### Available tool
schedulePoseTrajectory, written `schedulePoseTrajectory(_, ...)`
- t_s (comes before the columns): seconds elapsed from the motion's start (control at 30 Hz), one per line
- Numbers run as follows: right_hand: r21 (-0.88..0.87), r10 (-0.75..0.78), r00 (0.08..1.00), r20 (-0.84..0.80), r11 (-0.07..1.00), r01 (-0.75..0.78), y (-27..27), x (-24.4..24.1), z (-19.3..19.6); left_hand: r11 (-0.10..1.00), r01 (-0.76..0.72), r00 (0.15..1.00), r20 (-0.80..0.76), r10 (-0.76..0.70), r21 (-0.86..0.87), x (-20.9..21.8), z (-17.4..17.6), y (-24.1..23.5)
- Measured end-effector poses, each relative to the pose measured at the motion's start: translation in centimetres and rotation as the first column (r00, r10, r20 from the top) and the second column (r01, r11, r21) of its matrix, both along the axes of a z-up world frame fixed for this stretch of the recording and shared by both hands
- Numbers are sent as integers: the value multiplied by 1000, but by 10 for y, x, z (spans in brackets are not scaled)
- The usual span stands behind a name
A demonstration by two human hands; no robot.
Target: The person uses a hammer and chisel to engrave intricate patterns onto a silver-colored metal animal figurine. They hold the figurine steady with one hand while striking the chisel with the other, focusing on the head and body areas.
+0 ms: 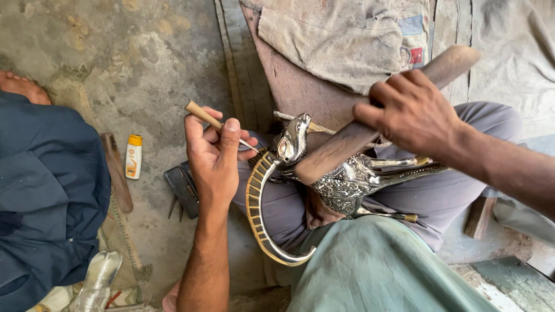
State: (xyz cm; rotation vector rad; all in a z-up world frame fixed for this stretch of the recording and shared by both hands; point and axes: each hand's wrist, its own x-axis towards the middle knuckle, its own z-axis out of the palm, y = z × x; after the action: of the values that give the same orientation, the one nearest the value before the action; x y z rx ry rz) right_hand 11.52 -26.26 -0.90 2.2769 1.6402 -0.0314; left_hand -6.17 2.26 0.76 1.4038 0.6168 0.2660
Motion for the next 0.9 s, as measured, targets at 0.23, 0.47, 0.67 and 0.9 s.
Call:
schedulePoseTrajectory(0.23, 124, -173, 960, -219, 971, 203, -11, -9, 10, 995, 102, 995, -24, -102, -1, 8, 11, -9)
schedulePoseTrajectory(0.47, 132, -363, 929, 67, 926, 353, -8, 23, 8, 894, 347, 935, -29, -354, 282, 28, 36, -18)
schedulePoseTrajectory(0.67, -164, -645, 726, -237, 763, 625, -6, 29, 39, 795, 504, 855, -68, -514, 339, 41, 36, -29)
schedulePoseTrajectory(0.9, 146, -513, 778, -363, 793, 591, -11, 35, 71, 771, 534, 836, -86, -541, 347, 46, 23, -31)
